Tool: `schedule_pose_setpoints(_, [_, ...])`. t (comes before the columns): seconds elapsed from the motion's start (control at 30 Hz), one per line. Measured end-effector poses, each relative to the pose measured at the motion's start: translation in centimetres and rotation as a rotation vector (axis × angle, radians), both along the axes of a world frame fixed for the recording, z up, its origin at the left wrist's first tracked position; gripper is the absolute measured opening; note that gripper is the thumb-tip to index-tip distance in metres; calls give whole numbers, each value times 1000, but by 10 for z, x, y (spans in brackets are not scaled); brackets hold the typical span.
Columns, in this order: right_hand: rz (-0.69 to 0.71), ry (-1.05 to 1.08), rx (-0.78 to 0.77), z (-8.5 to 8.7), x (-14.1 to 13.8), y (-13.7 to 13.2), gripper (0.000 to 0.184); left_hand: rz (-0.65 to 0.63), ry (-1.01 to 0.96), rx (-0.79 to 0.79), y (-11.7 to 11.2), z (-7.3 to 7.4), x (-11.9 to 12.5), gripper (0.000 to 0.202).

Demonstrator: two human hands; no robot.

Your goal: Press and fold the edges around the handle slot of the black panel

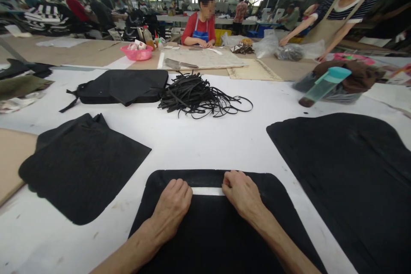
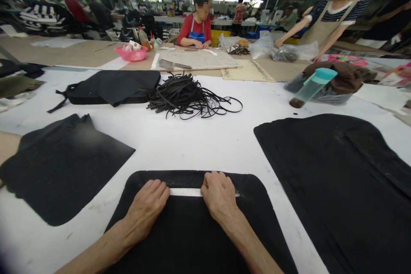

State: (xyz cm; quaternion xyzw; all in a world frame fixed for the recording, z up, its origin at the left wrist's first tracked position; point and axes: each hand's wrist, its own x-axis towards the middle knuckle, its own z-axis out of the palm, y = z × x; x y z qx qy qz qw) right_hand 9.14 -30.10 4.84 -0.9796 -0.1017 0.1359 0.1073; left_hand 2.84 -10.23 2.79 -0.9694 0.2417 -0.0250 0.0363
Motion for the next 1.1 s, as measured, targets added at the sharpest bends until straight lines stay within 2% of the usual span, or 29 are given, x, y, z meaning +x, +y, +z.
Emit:
schedule_pose_setpoints(0.1, [-21,19,4,3,1,-1,15,-38,-94,109,-4,0,-7,28])
schedule_pose_setpoints(0.2, [-22,36,8,3,2,-2,15,-22,-169,194,-12,-1,-14,44])
schedule_pose_setpoints(0.3, [-15,30,4,2,3,-2,15,0,-207,254,-19,-2,-17,47])
schedule_pose_setpoints(0.57, [37,-55,-8,-3,-2,-3,15,-6,-143,477,-34,-5,-18,60])
schedule_pose_setpoints(0.73, [35,-73,-12,-5,-3,-5,14,-4,-168,421,-43,-7,-23,66])
schedule_pose_setpoints(0.83, [32,-75,-10,-6,-3,-6,16,-28,-208,391,-40,-8,-23,67])
schedule_pose_setpoints(1.1, [27,-58,22,-7,-2,-8,16,-17,-82,228,1,-6,-12,49])
